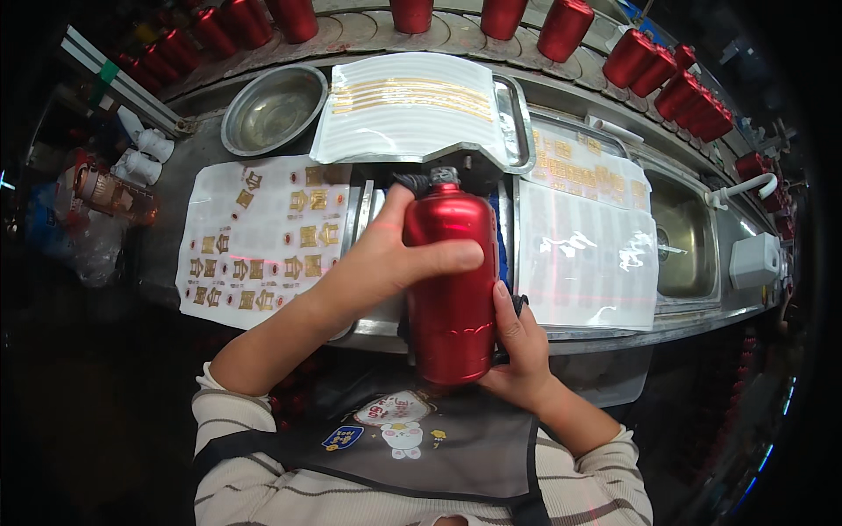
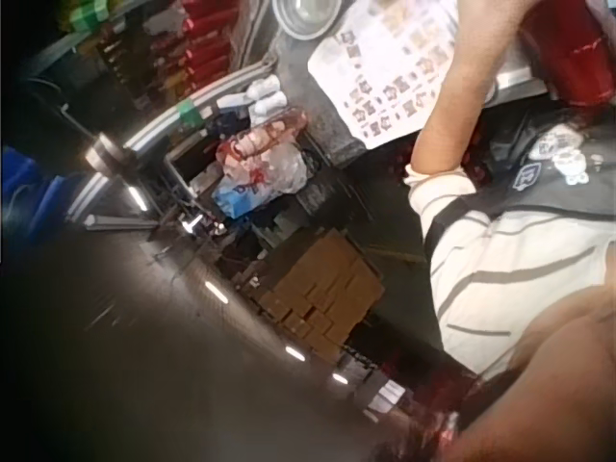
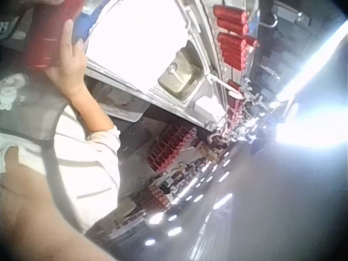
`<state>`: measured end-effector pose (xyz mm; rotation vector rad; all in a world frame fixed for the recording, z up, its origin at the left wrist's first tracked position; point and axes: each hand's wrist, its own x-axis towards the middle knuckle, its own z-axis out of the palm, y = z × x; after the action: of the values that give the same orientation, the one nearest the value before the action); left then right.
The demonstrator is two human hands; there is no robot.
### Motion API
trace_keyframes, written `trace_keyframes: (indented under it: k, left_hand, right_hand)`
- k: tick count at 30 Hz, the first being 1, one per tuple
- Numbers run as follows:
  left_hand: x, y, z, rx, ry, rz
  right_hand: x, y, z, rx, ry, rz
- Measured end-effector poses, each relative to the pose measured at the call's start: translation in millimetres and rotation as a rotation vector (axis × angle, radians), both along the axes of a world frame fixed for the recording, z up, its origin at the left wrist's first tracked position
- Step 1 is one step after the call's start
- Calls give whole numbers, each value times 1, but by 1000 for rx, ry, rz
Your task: The person applies gold stickers to red cylindrical containers, smoothing each label with fingers and a blue cloth. The person handles multiple containers one at a time, placing finished units on a nearby rack.
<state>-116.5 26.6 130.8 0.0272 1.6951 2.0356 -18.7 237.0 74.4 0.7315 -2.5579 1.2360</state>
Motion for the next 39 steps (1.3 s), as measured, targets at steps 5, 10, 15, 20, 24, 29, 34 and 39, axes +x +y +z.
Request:
trace_keyframes:
  k: [5, 10, 15, 20, 24, 29, 34, 39]
  left_hand:
    - [-14, 25, -24, -173, 104, -49]
    - [-30, 27, -35, -452, 312, 8]
    - [-23, 29, -37, -474, 269, 55]
    - [-67, -24, -22, -435, 419, 209]
    - [-199, -86, -23, -487, 891, 578]
    - [-365, -139, -6, -801, 1009, 849]
    - [-481, -111, -10, -1059, 958, 966]
    - [-501, -68, -45, -913, 912, 1064]
  right_hand:
    - [9, 2, -9, 62, -151, -196]
    - [-12, -5, -23, 24, -72, -212]
    - [-17, 17, 1, 89, -343, -85]
    - [-48, 65, 34, -184, -558, -146]
    - [-93, 73, 33, -310, -355, -279]
    - [-177, 59, 37, -220, -205, -227]
    - [-290, 38, 27, -98, -76, -291]
    - [-391, 9, 23, 120, 207, -351]
